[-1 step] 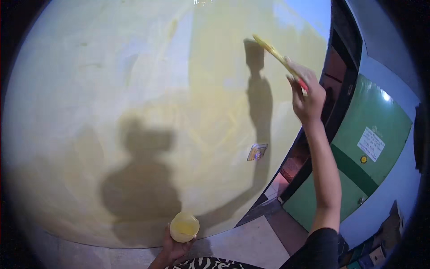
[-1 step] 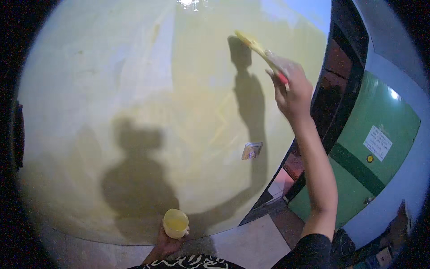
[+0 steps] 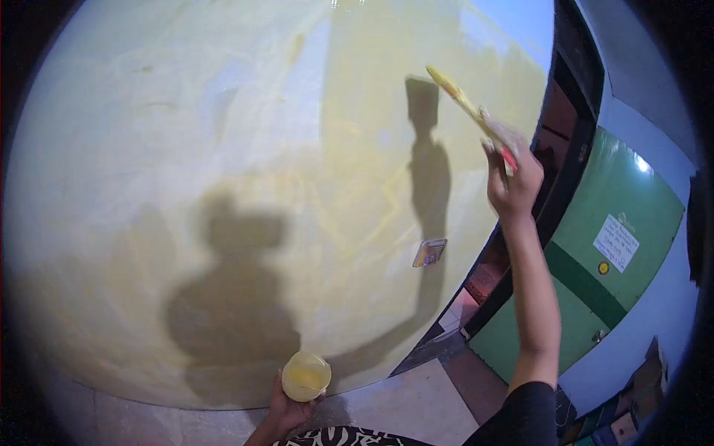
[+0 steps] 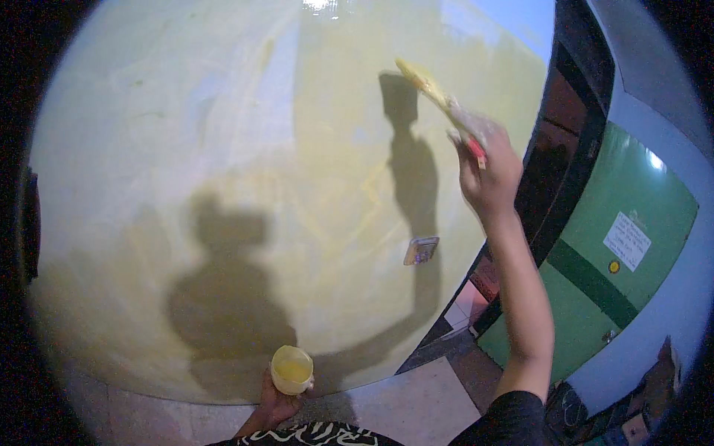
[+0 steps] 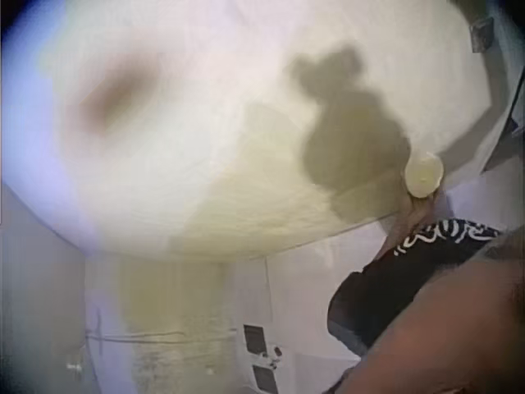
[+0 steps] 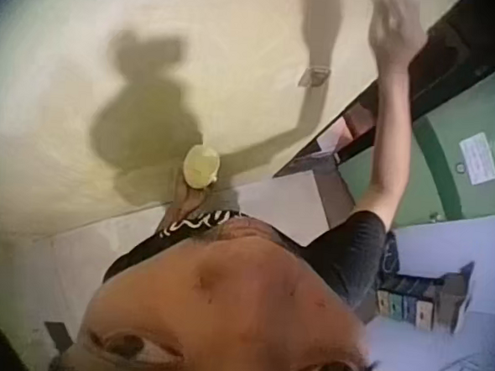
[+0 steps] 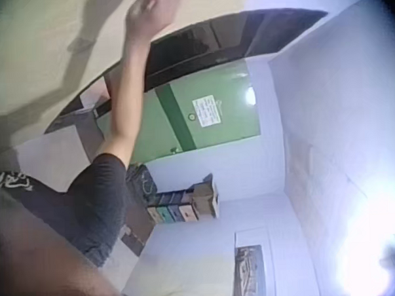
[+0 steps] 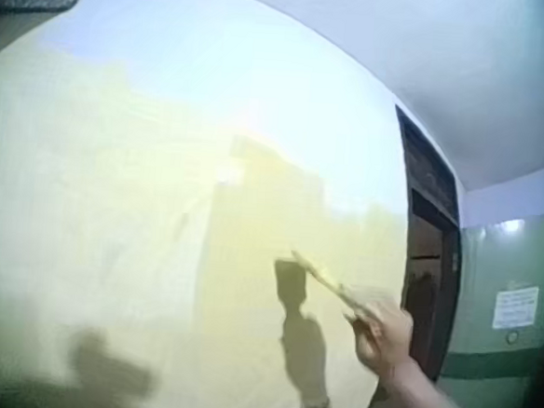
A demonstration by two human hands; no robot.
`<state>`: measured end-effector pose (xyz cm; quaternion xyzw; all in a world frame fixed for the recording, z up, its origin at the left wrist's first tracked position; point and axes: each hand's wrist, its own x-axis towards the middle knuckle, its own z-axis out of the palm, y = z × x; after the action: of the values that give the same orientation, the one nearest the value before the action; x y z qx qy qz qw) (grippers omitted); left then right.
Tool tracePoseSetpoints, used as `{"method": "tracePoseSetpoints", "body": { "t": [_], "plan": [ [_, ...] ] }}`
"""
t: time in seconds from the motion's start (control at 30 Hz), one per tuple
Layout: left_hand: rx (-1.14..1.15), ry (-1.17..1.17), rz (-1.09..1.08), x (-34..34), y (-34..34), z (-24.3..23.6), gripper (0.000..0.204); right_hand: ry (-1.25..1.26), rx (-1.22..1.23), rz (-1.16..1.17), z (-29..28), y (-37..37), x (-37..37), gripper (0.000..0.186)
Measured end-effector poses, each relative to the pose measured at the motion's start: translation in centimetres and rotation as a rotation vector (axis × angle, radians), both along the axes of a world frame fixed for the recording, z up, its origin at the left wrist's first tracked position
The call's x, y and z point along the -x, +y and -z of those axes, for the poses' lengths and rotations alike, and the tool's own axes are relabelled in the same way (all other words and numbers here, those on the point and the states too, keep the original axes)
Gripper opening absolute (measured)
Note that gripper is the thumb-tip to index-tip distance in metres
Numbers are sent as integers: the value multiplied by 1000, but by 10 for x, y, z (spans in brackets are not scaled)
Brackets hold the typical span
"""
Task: The person is painting a yellow wall using a paintbrush, dipping the brush into a container of yellow paint and applying it to the wall surface.
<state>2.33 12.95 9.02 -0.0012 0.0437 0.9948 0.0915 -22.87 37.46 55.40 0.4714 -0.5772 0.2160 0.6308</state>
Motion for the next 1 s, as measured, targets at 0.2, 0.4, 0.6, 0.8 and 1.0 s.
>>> {"method": "tracePoseSetpoints", "body": {
  "t": [0.2,0.4,0.6,0.8,1.0],
  "plan": [
    [70,-185,-135,-36,-12,-13,79,-476,68,-297,161,-28,-83,27],
    [122,-153,-277,-73,-48,-23,73,-1240,333,-613,281,-90,-168,28],
    [88,-140,-378,-118,-77,-33,74,-1763,366,-962,311,-123,-220,34],
    [-46,-79,-288,-137,-87,-12,75,-1636,368,-1011,308,-121,-266,34],
    [-65,-105,-250,-133,-91,-2,74,-1578,-121,-698,289,-109,-285,29]
  ]
}}
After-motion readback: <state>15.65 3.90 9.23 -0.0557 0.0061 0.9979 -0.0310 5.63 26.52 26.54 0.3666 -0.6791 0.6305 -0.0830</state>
